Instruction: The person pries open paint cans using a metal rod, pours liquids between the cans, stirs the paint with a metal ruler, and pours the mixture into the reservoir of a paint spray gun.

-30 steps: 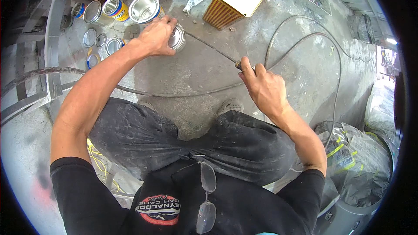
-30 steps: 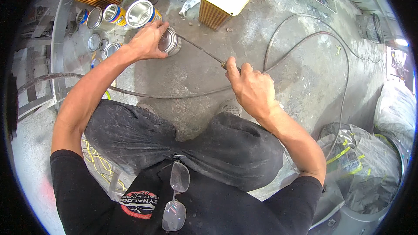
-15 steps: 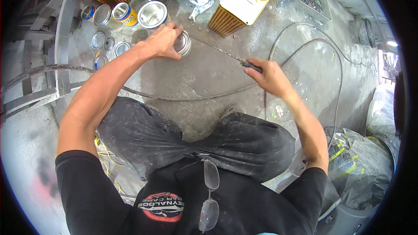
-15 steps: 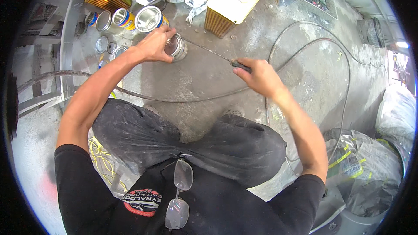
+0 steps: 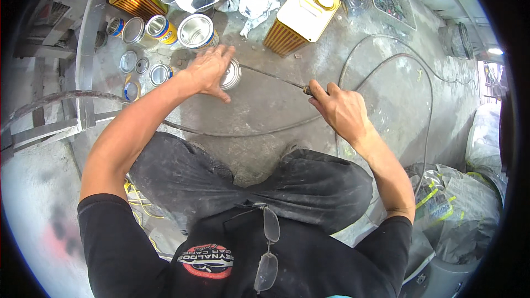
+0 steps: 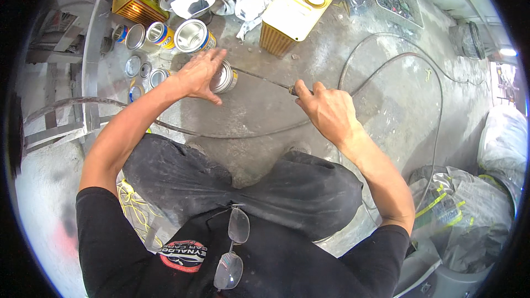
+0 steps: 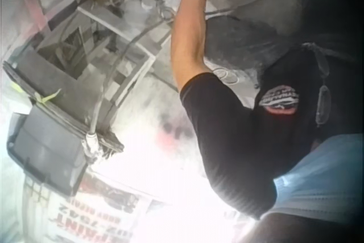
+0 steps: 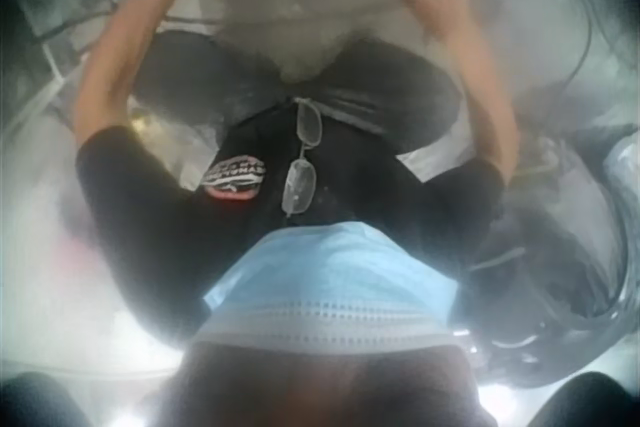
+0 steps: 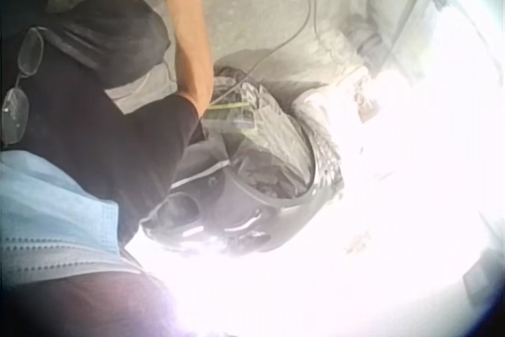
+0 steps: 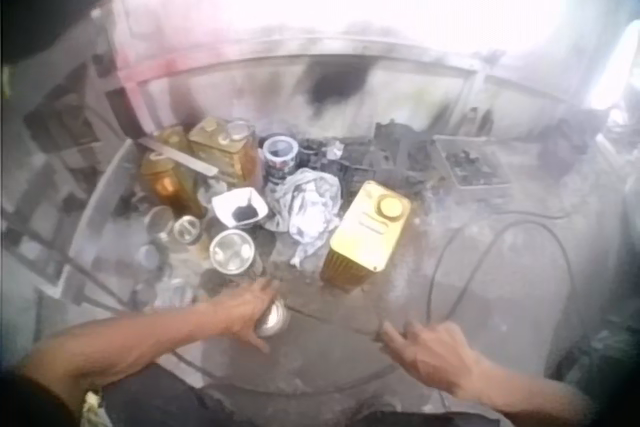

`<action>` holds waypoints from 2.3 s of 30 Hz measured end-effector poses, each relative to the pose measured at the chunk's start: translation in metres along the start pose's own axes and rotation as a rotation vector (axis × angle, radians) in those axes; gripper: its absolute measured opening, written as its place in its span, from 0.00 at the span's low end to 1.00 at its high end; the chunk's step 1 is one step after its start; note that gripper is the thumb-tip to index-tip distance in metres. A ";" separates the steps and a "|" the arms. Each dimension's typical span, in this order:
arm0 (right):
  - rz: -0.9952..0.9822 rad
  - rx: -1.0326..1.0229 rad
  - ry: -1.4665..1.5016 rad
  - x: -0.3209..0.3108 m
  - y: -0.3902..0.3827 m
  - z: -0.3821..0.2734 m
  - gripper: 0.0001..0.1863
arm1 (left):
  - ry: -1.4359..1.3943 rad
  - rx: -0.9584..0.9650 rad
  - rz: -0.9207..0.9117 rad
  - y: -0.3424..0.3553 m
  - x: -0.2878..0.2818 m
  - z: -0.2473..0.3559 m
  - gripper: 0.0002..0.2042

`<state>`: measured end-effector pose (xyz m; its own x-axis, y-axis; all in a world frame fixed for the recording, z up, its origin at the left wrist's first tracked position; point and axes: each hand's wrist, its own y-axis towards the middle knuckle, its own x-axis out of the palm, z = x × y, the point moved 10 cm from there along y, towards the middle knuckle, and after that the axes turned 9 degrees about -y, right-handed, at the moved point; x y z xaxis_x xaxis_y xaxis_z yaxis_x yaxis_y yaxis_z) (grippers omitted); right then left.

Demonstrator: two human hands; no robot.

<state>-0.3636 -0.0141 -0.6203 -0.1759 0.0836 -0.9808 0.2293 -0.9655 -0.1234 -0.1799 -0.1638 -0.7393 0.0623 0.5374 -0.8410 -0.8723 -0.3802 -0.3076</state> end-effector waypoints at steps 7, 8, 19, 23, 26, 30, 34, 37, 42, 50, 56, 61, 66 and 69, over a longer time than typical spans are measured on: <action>0.110 0.037 0.532 0.037 -0.009 0.015 0.20 | 0.001 -0.193 0.106 0.007 -0.002 -0.027 0.49; 0.112 0.028 0.533 0.028 -0.002 0.013 0.20 | 0.001 -0.202 0.109 0.008 -0.007 -0.029 0.49; -0.009 0.156 0.260 0.046 -0.011 0.009 0.18 | -0.416 -0.241 -0.058 -0.003 -0.026 -0.039 0.47; 0.003 0.269 0.711 0.086 -0.020 0.004 0.20 | -0.769 -0.293 -0.070 -0.013 -0.001 -0.080 0.52; -0.092 0.518 1.108 0.146 -0.044 -0.001 0.22 | -0.922 -0.325 -0.028 -0.018 -0.005 -0.090 0.54; -0.043 0.770 1.328 0.185 -0.060 -0.012 0.23 | -1.157 -0.413 0.091 -0.035 -0.018 -0.102 0.46; -0.010 0.824 1.424 0.201 -0.056 -0.029 0.23 | -1.590 -0.436 0.219 -0.046 -0.020 -0.117 0.41; 0.011 0.857 1.455 0.209 -0.059 -0.031 0.22 | -1.908 -0.366 0.496 -0.050 -0.045 -0.130 0.38; 0.075 0.838 1.394 0.204 -0.058 -0.029 0.21 | -1.807 -0.516 1.350 -0.125 -0.084 -0.231 0.52; 0.139 0.667 1.024 0.177 -0.063 -0.021 0.17 | -0.888 -1.091 1.839 -0.209 -0.096 -0.327 0.54; 0.160 0.697 0.972 0.172 -0.081 -0.013 0.18 | -0.756 -0.866 1.991 -0.171 -0.154 -0.328 0.56; 0.080 0.769 0.954 0.161 -0.083 -0.009 0.17 | -0.382 -0.761 1.976 -0.149 -0.236 -0.275 0.56; 0.140 0.794 0.904 0.158 -0.104 -0.004 0.16 | -0.173 -0.555 1.435 -0.052 -0.317 -0.253 0.53; 0.241 0.753 0.820 0.140 -0.110 -0.008 0.16 | -0.012 -0.568 1.111 0.005 -0.320 -0.256 0.53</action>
<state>-0.4061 0.1057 -0.7455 0.5370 -0.2556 -0.8040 -0.5096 -0.8578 -0.0677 -0.0801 -0.5302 -0.5860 -0.5807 -0.2767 -0.7656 -0.1168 -0.9024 0.4148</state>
